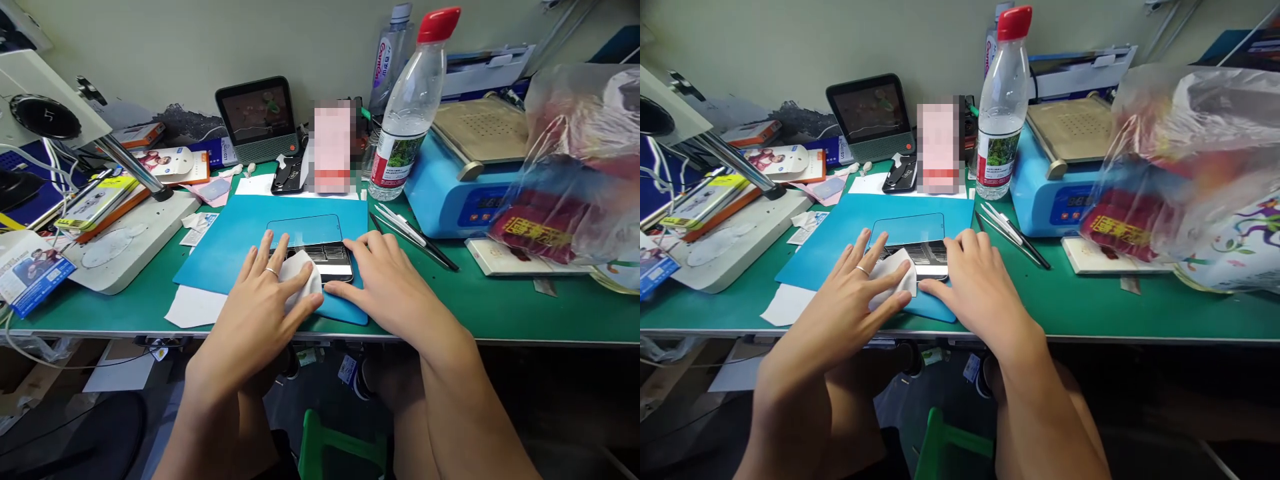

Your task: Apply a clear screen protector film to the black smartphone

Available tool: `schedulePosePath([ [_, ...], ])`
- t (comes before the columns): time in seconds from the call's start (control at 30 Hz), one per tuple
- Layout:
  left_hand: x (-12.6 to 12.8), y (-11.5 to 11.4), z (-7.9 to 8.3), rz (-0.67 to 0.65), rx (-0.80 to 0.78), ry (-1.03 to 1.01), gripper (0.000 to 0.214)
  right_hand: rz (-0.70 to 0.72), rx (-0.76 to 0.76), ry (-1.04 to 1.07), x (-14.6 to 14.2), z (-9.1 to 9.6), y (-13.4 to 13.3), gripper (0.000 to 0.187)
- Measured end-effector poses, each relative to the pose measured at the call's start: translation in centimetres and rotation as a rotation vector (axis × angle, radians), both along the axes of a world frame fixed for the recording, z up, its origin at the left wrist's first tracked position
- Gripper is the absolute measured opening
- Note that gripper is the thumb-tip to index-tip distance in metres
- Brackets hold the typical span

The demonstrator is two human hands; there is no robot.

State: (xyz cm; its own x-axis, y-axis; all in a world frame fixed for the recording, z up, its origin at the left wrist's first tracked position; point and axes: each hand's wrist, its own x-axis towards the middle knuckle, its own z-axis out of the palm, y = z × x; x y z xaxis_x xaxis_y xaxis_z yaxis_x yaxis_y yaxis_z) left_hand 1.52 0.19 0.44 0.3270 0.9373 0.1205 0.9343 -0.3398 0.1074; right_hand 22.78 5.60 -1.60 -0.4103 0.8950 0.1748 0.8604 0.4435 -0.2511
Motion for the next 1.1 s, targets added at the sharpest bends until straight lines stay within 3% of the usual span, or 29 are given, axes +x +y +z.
schedulePosePath([
  [0.2, 2.2, 0.8, -0.2, -0.059, 0.007, -0.011, 0.059, 0.036, -0.024, 0.04, 0.5, 0.1, -0.1, 0.048],
  [0.63, 5.0, 1.9, -0.4, -0.104, -0.046, -0.041, 0.072, 0.07, -0.079, 0.048, 1.0, 0.0, 0.0, 0.047],
  [0.73, 4.7, 1.9, -0.7, -0.075, -0.037, -0.024, 0.07, 0.062, -0.122, 0.065, 1.1, 0.3, 0.0, 0.047],
  [0.9, 2.7, 1.5, -1.1, -0.011, 0.02, 0.03, 0.075, 0.041, -0.154, 0.111, 1.0, 0.6, 0.1, 0.065],
  [1.1, 0.9, 0.5, -0.3, 0.006, 0.056, -0.072, 0.078, 0.017, -0.159, 0.1, 0.9, 0.8, 0.1, 0.066],
])
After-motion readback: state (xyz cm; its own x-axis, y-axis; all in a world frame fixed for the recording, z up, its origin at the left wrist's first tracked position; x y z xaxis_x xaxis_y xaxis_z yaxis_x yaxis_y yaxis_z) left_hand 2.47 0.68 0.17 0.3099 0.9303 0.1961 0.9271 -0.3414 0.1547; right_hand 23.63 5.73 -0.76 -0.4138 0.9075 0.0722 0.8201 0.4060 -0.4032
